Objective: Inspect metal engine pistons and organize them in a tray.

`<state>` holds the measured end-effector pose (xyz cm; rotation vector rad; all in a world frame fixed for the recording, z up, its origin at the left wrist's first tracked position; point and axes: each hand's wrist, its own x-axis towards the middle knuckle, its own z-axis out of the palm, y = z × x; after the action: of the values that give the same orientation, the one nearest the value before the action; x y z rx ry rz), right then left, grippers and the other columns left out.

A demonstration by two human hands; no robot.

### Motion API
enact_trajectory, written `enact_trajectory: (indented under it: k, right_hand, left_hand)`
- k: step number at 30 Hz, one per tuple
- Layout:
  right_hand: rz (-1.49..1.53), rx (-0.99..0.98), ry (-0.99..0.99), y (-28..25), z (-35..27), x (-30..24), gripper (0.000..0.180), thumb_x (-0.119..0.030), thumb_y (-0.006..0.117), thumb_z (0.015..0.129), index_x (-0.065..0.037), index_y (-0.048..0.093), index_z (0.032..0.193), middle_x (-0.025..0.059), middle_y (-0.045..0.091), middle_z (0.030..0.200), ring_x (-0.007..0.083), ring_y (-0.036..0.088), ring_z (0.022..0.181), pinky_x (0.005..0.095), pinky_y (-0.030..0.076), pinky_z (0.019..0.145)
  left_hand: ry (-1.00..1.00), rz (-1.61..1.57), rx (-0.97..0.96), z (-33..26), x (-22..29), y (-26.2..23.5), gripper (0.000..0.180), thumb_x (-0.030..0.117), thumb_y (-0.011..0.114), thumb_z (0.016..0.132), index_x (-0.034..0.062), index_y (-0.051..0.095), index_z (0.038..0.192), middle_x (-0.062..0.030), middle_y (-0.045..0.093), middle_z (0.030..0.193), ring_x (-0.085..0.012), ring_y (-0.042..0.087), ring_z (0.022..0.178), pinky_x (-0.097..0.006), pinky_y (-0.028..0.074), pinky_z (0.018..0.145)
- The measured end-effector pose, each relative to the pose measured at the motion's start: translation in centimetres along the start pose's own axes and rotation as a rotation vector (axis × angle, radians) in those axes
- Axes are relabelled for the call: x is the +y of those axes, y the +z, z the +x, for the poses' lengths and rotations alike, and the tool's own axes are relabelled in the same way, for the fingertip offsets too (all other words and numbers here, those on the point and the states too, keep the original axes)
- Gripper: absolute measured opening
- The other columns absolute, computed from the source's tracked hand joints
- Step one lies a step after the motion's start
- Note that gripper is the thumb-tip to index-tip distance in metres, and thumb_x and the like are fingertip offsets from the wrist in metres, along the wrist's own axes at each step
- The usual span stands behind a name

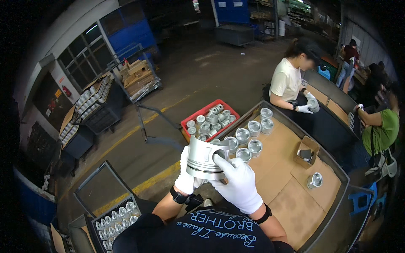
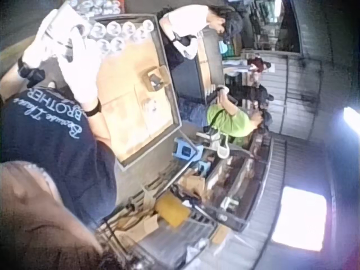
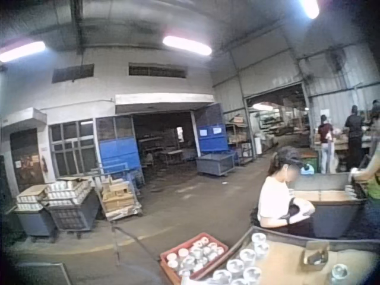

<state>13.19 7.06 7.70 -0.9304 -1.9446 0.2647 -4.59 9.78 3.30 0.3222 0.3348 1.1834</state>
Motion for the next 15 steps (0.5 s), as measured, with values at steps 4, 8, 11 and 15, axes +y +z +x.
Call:
enact_trajectory:
  k: [4,8,11,15]
  right_hand:
    - [-0.110,0.083,0.005,1.5,0.3,0.6,0.061,-0.012,0.080,0.056,-0.008,0.062,0.114,0.0077,0.054,0.082,0.0260,0.058,0.071,0.0364,0.047,0.062]
    - [-0.191,0.095,0.066,2.8,0.9,0.1,0.059,-0.012,0.079,0.056,-0.008,0.061,0.112,0.0089,0.054,0.084,0.0274,0.058,0.071,0.0373,0.048,0.062]
    - [-0.231,0.128,0.106,3.9,1.2,-0.1,0.059,-0.012,0.079,0.056,-0.008,0.060,0.112,0.0099,0.054,0.084,0.0285,0.058,0.070,0.0386,0.048,0.060]
    - [-0.304,0.164,0.180,5.4,1.7,0.0,0.051,-0.009,0.079,0.058,-0.004,0.057,0.104,0.0088,0.052,0.079,0.0265,0.057,0.067,0.0362,0.046,0.058]
  left_hand:
    - [-0.033,0.113,-0.025,1.2,0.9,-0.8,0.074,0.062,0.041,0.091,0.0036,0.043,0.137,-0.0157,0.054,0.131,-0.0303,0.057,0.115,-0.046,0.047,0.100]
    - [-0.102,0.126,-0.035,1.9,2.2,-1.5,0.076,0.063,0.044,0.090,0.0061,0.040,0.140,-0.0141,0.052,0.135,-0.0286,0.055,0.119,-0.045,0.045,0.102]
    - [-0.145,0.140,-0.059,2.1,3.2,-1.7,0.073,0.060,0.047,0.090,0.0072,0.039,0.140,-0.0129,0.051,0.136,-0.0272,0.054,0.121,-0.044,0.044,0.103]
    - [-0.213,0.134,-0.080,3.0,4.6,-2.3,0.067,0.052,0.052,0.092,0.0072,0.040,0.140,-0.0122,0.051,0.136,-0.0258,0.053,0.122,-0.042,0.044,0.102]
